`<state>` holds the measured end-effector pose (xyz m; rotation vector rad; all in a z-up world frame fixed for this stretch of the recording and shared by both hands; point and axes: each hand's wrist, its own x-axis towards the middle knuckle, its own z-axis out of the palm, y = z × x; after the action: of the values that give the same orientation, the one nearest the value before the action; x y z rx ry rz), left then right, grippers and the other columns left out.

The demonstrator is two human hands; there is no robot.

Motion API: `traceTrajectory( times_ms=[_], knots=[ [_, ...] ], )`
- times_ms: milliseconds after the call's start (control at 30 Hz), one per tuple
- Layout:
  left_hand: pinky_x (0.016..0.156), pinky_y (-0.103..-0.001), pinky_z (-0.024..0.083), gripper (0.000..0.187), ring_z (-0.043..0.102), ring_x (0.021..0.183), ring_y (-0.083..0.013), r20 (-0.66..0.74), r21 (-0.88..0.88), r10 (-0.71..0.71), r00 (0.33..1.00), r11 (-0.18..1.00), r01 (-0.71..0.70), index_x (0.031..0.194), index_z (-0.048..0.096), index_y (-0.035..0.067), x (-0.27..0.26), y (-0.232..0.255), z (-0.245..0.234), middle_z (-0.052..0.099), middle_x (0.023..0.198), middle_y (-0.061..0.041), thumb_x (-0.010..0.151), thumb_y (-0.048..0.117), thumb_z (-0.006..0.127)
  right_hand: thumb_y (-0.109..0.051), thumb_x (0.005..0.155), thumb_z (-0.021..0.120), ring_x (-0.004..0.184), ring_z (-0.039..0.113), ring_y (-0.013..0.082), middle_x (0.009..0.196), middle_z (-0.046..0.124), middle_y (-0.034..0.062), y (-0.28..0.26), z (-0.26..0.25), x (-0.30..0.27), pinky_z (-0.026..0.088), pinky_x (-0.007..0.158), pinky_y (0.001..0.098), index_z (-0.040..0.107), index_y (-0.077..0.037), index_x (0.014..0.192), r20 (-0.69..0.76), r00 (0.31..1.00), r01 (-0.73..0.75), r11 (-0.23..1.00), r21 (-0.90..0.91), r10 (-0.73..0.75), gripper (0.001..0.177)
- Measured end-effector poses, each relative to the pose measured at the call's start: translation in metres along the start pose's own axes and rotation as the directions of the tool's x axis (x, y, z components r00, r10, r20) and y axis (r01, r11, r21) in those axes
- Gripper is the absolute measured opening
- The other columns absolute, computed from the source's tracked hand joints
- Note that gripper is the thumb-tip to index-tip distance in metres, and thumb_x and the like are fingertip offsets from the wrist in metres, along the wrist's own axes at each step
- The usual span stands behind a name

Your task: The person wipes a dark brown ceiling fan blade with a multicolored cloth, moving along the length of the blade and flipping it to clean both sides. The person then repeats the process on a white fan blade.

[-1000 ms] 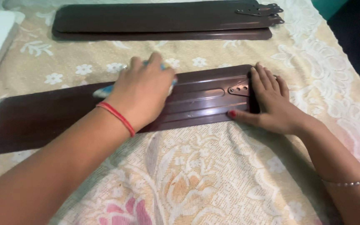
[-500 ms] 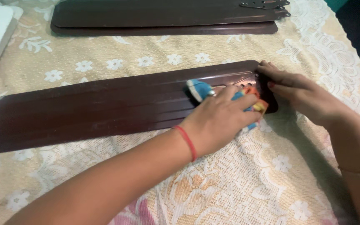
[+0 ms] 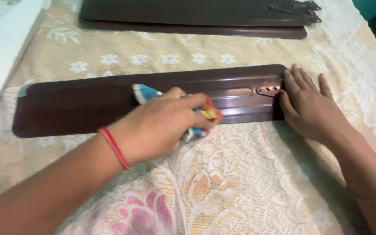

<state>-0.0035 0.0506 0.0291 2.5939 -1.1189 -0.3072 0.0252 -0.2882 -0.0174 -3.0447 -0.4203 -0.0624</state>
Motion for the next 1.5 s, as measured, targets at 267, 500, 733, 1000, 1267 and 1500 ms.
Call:
traceTrajectory(
  times_ms=[267, 500, 733, 1000, 1267, 1500],
  knots=[
    [0.103, -0.054, 0.049, 0.048, 0.056, 0.12, -0.0408, -0.416, 0.077, 0.142, 0.898, 0.99, -0.121, 0.13, 0.066, 0.014, 0.035, 0.021, 0.025, 0.053, 0.143, -0.016, 0.084, 0.002, 0.062, -0.028, 0.107, 0.033, 0.153, 0.006, 0.0388, 0.166, 0.009, 0.0289, -0.056, 0.01, -0.004, 0.004, 0.123, 0.0494, 0.017, 0.01, 0.157, -0.074, 0.956, 0.291, 0.953, 0.09, -0.285, 0.066],
    [0.09, -0.057, 0.051, 0.038, 0.054, 0.117, -0.0419, -0.322, 0.126, -0.005, 0.947, 0.991, 0.048, 0.132, 0.064, 0.018, 0.017, 0.01, 0.048, 0.052, 0.143, -0.01, 0.096, 0.01, 0.054, -0.031, 0.104, 0.03, 0.155, 0.01, 0.0348, 0.166, 0.014, 0.0254, -0.06, 0.01, -0.008, 0.007, 0.123, 0.0487, 0.023, 0.007, 0.155, -0.063, 0.967, 0.252, 0.962, 0.102, -0.247, 0.064],
    [0.082, -0.049, 0.055, 0.066, 0.053, 0.118, -0.0404, -0.359, 0.265, -0.15, 0.921, 0.93, 0.254, 0.139, 0.063, 0.024, -0.035, -0.017, 0.024, 0.049, 0.143, -0.013, 0.074, 0.013, 0.068, -0.036, 0.104, 0.029, 0.155, 0.008, 0.0336, 0.167, 0.013, 0.0238, -0.058, 0.009, -0.006, 0.007, 0.123, 0.0477, 0.021, 0.005, 0.156, -0.028, 0.97, 0.244, 0.965, 0.097, -0.242, 0.067],
    [0.085, -0.041, 0.063, 0.057, 0.056, 0.119, -0.0392, -0.508, 0.078, -0.101, 0.855, 0.984, 0.162, 0.136, 0.06, 0.009, 0.004, -0.007, 0.021, 0.048, 0.14, -0.018, 0.081, 0.005, 0.07, -0.066, 0.094, 0.04, 0.155, -0.005, 0.0343, 0.167, 0.0, 0.0278, -0.063, -0.002, 0.013, -0.002, 0.121, 0.0494, 0.007, 0.007, 0.158, 0.143, 0.962, 0.232, 0.973, 0.012, -0.231, 0.103],
    [0.092, -0.057, 0.05, 0.042, 0.045, 0.132, -0.0384, -0.505, 0.052, -0.138, 0.852, 0.98, 0.19, 0.132, 0.059, 0.007, 0.047, -0.001, 0.049, 0.051, 0.138, -0.013, 0.091, 0.016, 0.065, -0.077, 0.09, 0.036, 0.155, 0.008, 0.0344, 0.163, 0.016, 0.0283, -0.086, 0.015, 0.021, 0.005, 0.124, 0.0509, 0.015, 0.011, 0.155, -0.008, 0.947, 0.321, 0.946, -0.054, -0.322, 0.111],
    [0.093, -0.061, 0.046, 0.051, 0.047, 0.123, -0.0364, -0.471, 0.079, -0.3, 0.83, 0.922, 0.378, 0.133, 0.059, 0.011, -0.002, -0.038, 0.031, 0.052, 0.135, -0.012, 0.083, 0.014, 0.068, -0.08, 0.089, 0.034, 0.153, 0.012, 0.037, 0.163, 0.017, 0.0288, -0.083, 0.022, 0.018, 0.006, 0.121, 0.0531, 0.018, 0.01, 0.155, -0.014, 0.956, 0.293, 0.955, -0.043, -0.294, 0.113]
  ],
)
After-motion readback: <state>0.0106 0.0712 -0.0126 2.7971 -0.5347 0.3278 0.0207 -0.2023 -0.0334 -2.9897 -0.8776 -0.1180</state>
